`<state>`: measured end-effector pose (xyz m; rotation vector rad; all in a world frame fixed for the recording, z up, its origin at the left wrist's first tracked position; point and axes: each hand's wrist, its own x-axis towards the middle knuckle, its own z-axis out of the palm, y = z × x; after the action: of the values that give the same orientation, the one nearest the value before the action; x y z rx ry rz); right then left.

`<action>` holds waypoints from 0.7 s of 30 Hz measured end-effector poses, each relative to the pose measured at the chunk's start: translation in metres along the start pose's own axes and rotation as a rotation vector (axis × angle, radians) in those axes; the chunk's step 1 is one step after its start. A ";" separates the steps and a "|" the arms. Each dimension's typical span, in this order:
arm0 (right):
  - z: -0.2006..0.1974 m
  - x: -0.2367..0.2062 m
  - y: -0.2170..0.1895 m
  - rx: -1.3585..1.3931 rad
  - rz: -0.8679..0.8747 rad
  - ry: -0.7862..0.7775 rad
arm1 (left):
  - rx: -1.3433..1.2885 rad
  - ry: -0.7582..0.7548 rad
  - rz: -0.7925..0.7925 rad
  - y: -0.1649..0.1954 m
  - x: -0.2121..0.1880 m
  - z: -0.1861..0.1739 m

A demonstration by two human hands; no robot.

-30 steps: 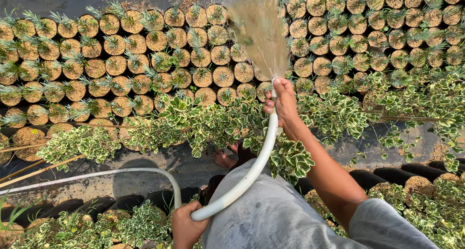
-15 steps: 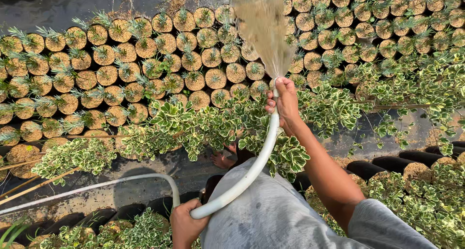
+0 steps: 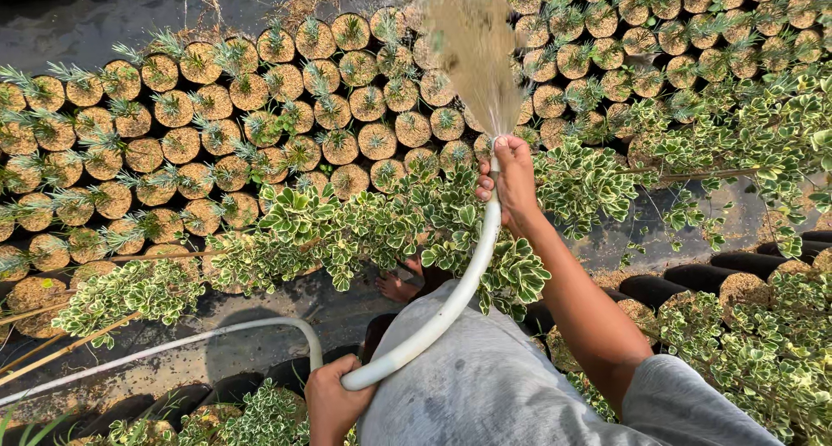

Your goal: The person waters rows of potted plants using a white hose. They move along the rows, spraying water over the plants in a nursery setting.

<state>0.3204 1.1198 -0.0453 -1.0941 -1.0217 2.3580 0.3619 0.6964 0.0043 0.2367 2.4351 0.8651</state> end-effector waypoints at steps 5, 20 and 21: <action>-0.004 0.002 0.002 -0.013 -0.006 0.007 | 0.035 -0.079 -0.125 0.005 0.003 -0.002; -0.027 -0.008 -0.008 0.005 -0.065 0.090 | 0.052 -0.103 -0.069 0.012 0.014 0.000; -0.029 -0.007 -0.007 -0.007 -0.066 0.101 | 0.051 -0.107 -0.060 0.012 0.015 -0.001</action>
<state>0.3477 1.1345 -0.0491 -1.1517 -1.0153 2.2255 0.3484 0.7102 0.0057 0.2219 2.3541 0.7465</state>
